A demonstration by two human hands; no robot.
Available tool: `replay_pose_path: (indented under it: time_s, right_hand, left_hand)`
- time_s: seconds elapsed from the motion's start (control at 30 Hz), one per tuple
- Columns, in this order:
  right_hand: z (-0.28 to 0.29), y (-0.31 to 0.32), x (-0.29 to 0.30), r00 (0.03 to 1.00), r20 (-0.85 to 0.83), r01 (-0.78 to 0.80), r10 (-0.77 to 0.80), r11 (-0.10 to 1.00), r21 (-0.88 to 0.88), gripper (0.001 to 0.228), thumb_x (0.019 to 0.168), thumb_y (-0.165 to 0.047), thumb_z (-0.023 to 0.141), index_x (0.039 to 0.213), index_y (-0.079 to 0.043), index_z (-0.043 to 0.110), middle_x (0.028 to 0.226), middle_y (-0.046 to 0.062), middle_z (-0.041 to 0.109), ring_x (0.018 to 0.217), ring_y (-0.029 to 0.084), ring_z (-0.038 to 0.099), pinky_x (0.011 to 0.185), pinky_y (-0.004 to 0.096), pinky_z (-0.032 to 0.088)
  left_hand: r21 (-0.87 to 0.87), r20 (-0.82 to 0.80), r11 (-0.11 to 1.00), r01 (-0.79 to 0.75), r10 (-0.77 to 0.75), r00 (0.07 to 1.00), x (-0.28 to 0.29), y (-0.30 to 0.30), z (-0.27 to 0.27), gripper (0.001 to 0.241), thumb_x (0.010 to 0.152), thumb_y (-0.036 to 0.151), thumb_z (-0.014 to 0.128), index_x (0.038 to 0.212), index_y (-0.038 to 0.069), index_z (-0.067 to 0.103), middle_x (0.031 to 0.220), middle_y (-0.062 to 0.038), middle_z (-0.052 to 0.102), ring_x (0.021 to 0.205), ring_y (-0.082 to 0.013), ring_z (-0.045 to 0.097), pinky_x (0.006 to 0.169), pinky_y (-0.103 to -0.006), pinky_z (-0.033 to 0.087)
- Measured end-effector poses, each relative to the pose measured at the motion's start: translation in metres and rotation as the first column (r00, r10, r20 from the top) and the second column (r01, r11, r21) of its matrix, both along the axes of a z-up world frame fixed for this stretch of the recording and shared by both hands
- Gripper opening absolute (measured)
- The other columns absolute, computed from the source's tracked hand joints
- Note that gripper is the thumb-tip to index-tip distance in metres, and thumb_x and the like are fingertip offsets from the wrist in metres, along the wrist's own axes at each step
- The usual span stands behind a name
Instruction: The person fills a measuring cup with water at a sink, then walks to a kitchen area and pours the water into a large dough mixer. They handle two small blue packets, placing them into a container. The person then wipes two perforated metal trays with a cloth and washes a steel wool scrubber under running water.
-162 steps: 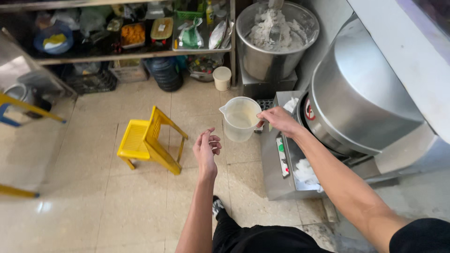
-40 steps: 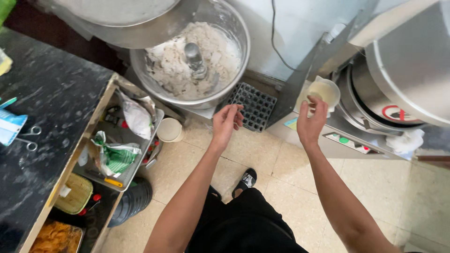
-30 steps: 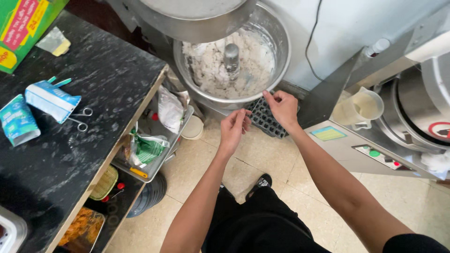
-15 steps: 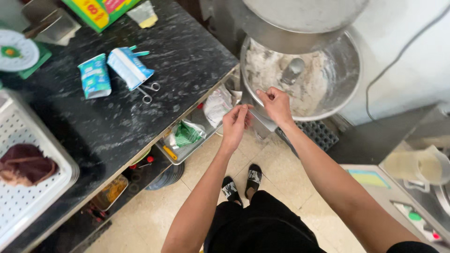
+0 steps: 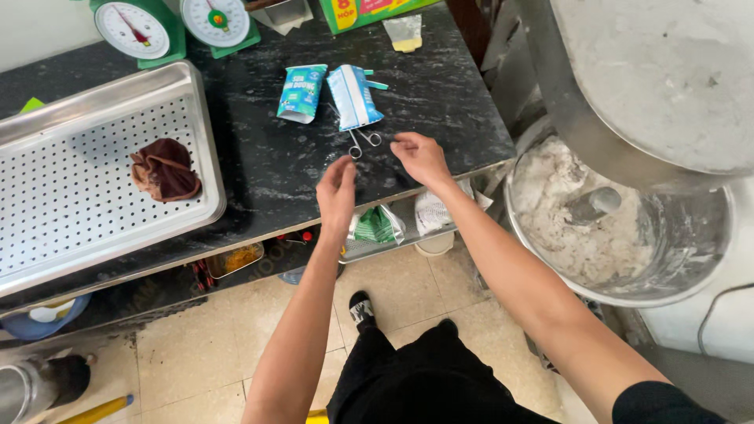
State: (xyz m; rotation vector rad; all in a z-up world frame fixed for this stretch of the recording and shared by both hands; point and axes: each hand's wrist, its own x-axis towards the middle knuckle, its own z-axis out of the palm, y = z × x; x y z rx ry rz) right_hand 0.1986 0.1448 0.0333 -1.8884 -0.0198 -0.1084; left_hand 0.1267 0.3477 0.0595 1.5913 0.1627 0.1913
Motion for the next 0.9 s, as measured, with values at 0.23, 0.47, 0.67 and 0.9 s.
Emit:
replay_pose_path:
  time_s: [0.23,0.47,0.67,0.9]
  right_hand:
    - [0.009,0.051,0.079,0.97,-0.132,0.186,-0.206,0.971,-0.148,0.063,0.085,-0.038,0.078,0.137,-0.006,0.062,0.126,0.017,0.071,0.109,0.024,0.071,0.09,0.035,0.057]
    - [0.03,0.107,0.118,0.941,-0.229,0.184,-0.251,0.944,-0.275,0.067,0.074,-0.04,0.085,0.129,-0.005,0.068,0.116,0.013,0.076,0.103,0.022,0.074,0.091,0.035,0.056]
    - [0.042,0.12,0.122,0.882,-0.467,0.13,-0.071,0.987,0.097,0.051,0.077,-0.035,0.085,0.117,-0.005,0.077,0.11,0.005,0.08,0.102,0.016,0.074,0.091,0.03,0.054]
    - [0.058,0.124,0.125,0.907,-0.406,0.203,-0.109,0.959,0.197,0.052,0.085,-0.023,0.08,0.131,-0.006,0.064,0.115,0.004,0.073,0.105,0.016,0.068,0.093,0.035,0.051]
  left_hand:
    - [0.172,-0.1,0.964,-0.202,0.221,0.97,0.116,0.09,0.007,0.058,0.094,0.035,0.068,0.14,0.001,0.057,0.125,-0.017,0.07,0.113,-0.0265,0.068,0.095,-0.0389,0.052]
    - [0.575,-0.191,0.804,-0.15,0.31,0.931,0.224,0.139,-0.002,0.091,0.077,0.053,0.081,0.147,0.006,0.048,0.14,-0.025,0.054,0.128,-0.045,0.05,0.102,-0.0513,0.045]
    - [0.49,-0.392,0.867,0.096,0.121,0.912,0.273,0.147,-0.029,0.123,0.057,0.051,0.096,0.152,0.004,0.035,0.127,-0.022,0.064,0.111,-0.0346,0.064,0.095,-0.0425,0.052]
    - [-0.322,-0.636,0.946,-0.047,-0.18,0.75,0.286,0.152,-0.002,0.108,0.073,0.035,0.085,0.154,0.016,0.016,0.08,-0.011,0.067,0.055,-0.021,0.059,0.049,-0.0359,0.048]
